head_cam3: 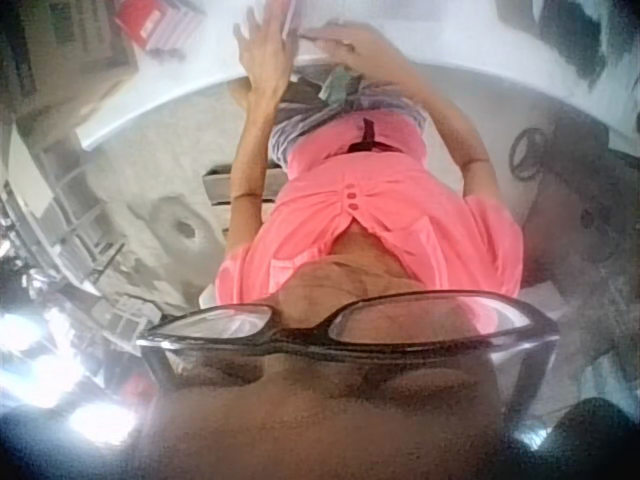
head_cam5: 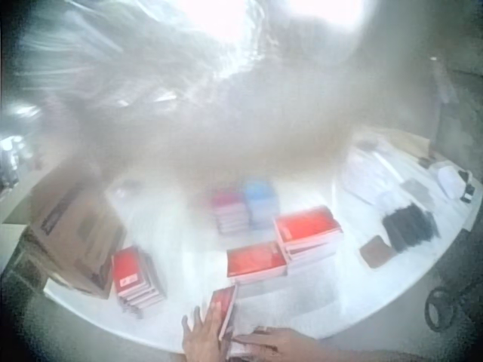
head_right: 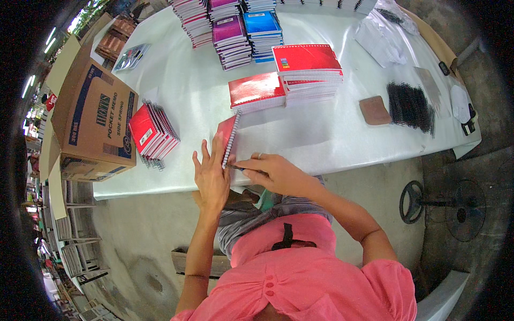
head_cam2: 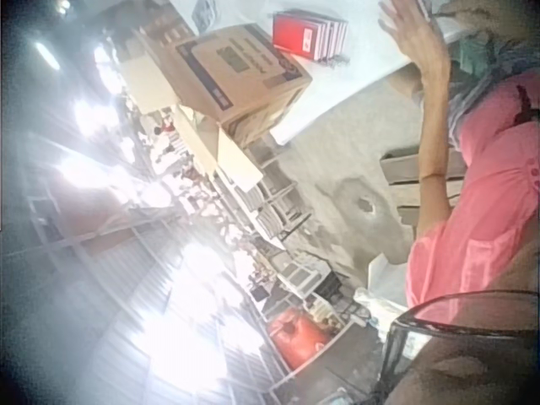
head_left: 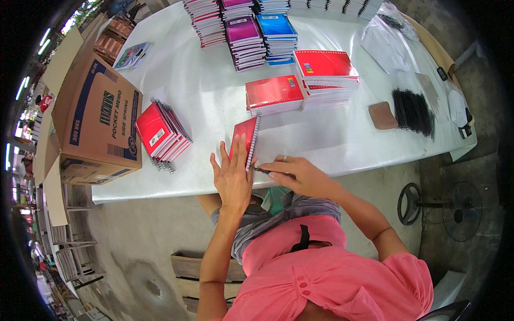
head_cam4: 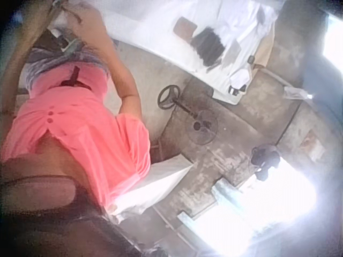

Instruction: The person assembles spiral notebooks by inserting metal coils into pre-punched holes and using pliers to crimp the ends of the wire.

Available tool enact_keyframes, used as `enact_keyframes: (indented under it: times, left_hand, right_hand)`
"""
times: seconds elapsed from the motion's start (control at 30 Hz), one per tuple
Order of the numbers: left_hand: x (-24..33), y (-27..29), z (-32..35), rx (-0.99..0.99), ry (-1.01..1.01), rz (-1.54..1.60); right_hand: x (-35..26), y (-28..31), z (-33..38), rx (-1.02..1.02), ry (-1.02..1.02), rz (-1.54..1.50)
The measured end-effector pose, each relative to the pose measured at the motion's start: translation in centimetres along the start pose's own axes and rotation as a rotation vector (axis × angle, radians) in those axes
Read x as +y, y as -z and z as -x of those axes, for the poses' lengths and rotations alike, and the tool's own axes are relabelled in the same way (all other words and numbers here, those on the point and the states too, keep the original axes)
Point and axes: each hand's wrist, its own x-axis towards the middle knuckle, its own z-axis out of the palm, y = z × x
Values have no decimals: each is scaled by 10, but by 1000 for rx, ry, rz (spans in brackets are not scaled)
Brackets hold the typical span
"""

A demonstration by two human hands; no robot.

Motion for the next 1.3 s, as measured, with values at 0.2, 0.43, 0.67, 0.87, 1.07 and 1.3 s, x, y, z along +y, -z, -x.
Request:
enact_keyframes:
  times: [0.2, 0.43, 0.67, 0.87, 1.07, 1.3]
  left_hand:
    - [2, 37, -11, 104, -48, -130]
    - [-99, 98, -86, 455, 55, -613]
    - [-147, 80, -76, 220, 302, -409]
    - [-148, 133, -80, 208, -81, 868]
    - [-171, 115, -79, 218, -67, 1129]
    - [-234, 99, -89, 430, 250, 1713]
  right_hand:
    - [0, 28, -15, -244, -191, -232]
    - [50, 45, -4, 265, -34, 608]
    - [71, 58, 13, 345, -107, 857]
    - [24, 28, -42, 521, 53, 184]
    - [-52, -25, -176, 38, 166, -532]
    - [-48, -89, -270, 298, 801, 614]
